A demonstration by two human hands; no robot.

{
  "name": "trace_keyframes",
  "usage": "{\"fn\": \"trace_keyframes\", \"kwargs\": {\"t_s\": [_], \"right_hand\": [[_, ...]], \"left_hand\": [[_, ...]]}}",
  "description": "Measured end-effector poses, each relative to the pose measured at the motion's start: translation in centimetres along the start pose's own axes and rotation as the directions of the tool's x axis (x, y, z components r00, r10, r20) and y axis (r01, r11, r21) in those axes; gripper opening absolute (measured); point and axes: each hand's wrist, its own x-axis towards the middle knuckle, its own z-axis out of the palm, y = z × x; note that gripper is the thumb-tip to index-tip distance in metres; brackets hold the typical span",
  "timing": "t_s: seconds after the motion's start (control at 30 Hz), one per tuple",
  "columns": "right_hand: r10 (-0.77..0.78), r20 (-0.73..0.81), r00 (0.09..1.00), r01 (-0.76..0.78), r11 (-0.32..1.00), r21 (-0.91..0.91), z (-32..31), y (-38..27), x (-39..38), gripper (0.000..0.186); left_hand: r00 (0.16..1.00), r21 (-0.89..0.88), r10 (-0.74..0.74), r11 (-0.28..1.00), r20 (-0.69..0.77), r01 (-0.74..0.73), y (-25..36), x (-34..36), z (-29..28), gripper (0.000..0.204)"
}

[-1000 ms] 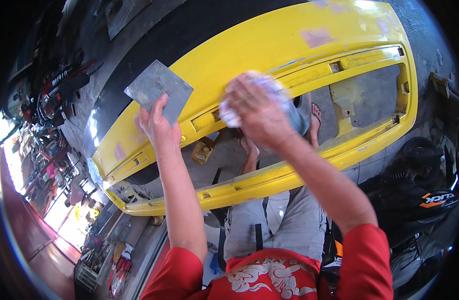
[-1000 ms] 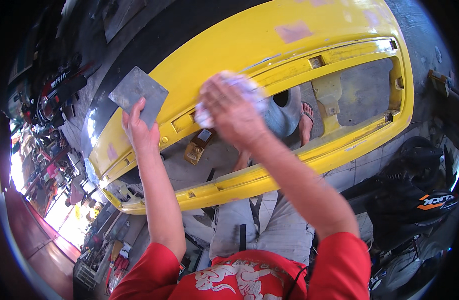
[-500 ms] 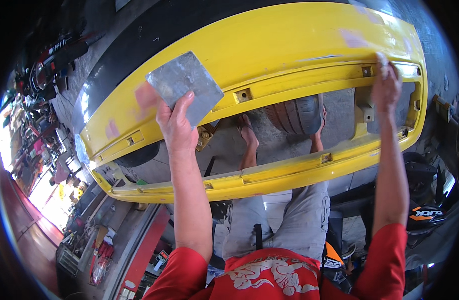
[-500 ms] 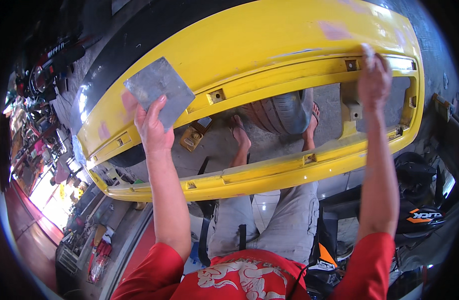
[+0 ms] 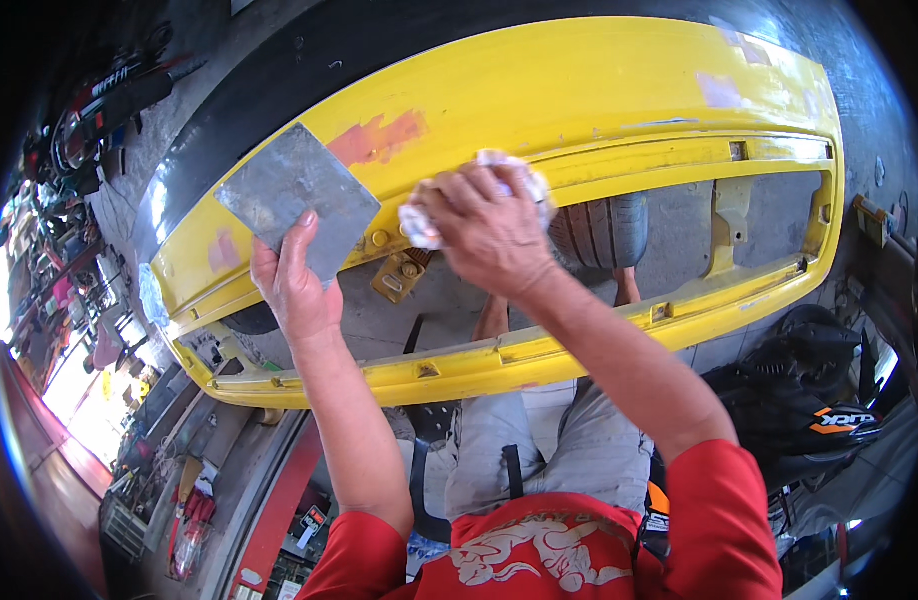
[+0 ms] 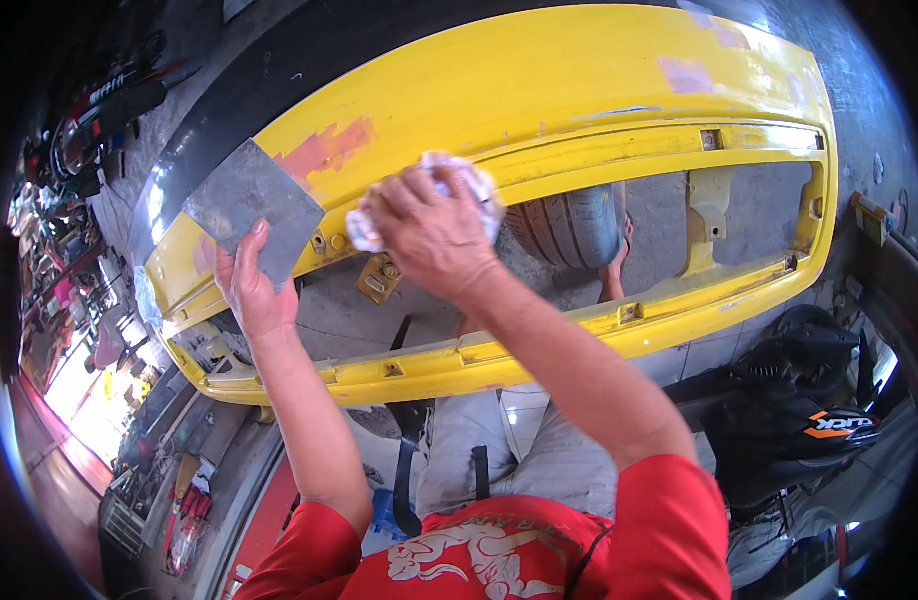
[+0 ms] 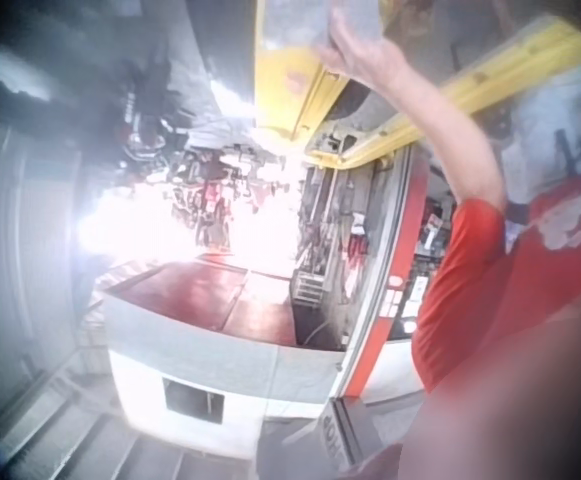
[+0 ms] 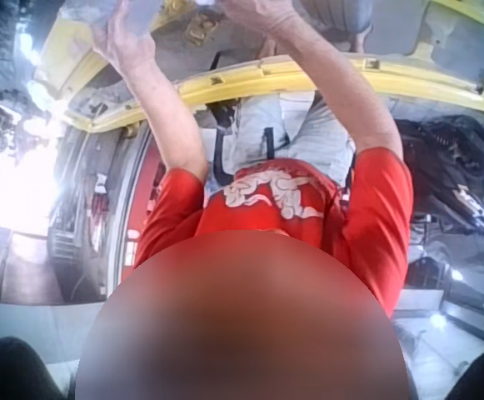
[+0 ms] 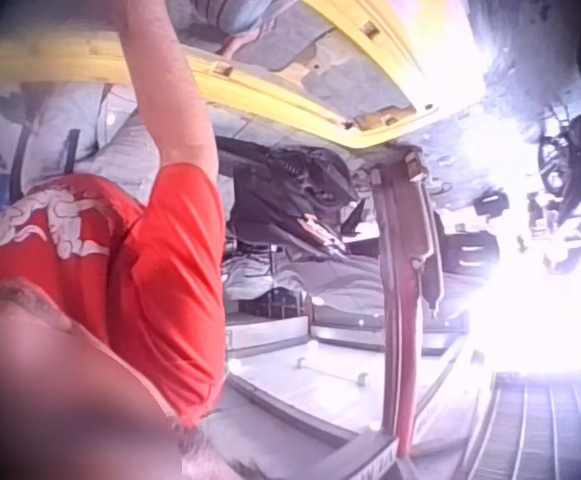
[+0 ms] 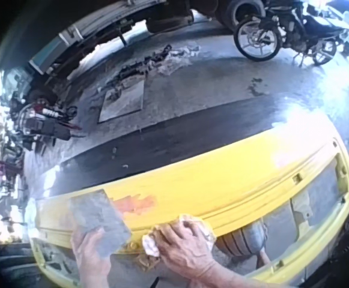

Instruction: The person sands a yellow car bumper with a sanding block and wipes it with a cloth. The person alternates between sanding and wiping the surface, focusing on the edges and flat areas.

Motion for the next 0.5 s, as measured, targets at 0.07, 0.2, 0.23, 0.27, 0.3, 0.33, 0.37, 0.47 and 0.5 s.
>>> {"fn": "trace_keyframes", "kwargs": {"t_s": [0.07, 0.2, 0.23, 0.27, 0.3, 0.33, 0.37, 0.47, 0.5], "right_hand": [[0.005, 0.010, 1.000, -0.004, 0.997, -0.077, -1.8, 4.3, -1.6, 0.048], [0.008, -0.078, 0.997, -0.030, 0.959, -0.283, -8.0, 14.1, -4.8, 0.031], [0.044, -0.041, 0.998, -0.055, 0.939, -0.341, -9.6, 16.0, -5.7, 0.033], [0.046, -0.083, 0.996, -0.073, 0.926, -0.370, -10.6, 17.9, -6.3, 0.029], [0.070, -0.068, 0.995, -0.092, 0.904, -0.417, -11.8, 19.7, -7.0, 0.029], [0.098, -0.120, 0.988, -0.143, 0.871, -0.471, -12.4, 21.3, -7.7, 0.029], [0.170, -0.162, 0.972, -0.225, 0.875, -0.428, -12.7, 22.6, -8.1, 0.029], [0.276, -0.288, 0.917, -0.373, 0.847, -0.378, -11.4, 23.6, -8.4, 0.028], [0.329, -0.341, 0.881, -0.447, 0.816, -0.366, -10.7, 22.9, -8.0, 0.027]], "left_hand": [[0.998, 0.017, -0.044, 0.999, -0.033, 0.045, -0.6, 0.1, -0.6, 0.045], [0.993, 0.123, -0.092, 0.987, -0.076, 0.101, -3.9, 0.5, -1.5, 0.043], [0.994, 0.110, -0.101, 0.989, -0.030, 0.103, -4.8, 0.6, -1.6, 0.039], [0.995, 0.117, -0.097, 0.988, -0.036, 0.100, -5.6, 0.8, -1.5, 0.039], [0.995, 0.123, -0.091, 0.988, -0.044, 0.095, -6.3, 0.8, -1.4, 0.038], [0.993, 0.140, -0.096, 0.985, -0.061, 0.104, -6.8, 0.8, -1.3, 0.038], [0.994, 0.099, -0.097, 0.990, -0.051, 0.102, -7.0, 0.8, -1.2, 0.037], [0.997, 0.177, -0.058, 0.982, -0.056, 0.067, -7.0, 0.5, -0.9, 0.038], [0.998, 0.192, 0.031, 0.981, -0.059, -0.019, -7.1, 0.5, -0.7, 0.022]]}}
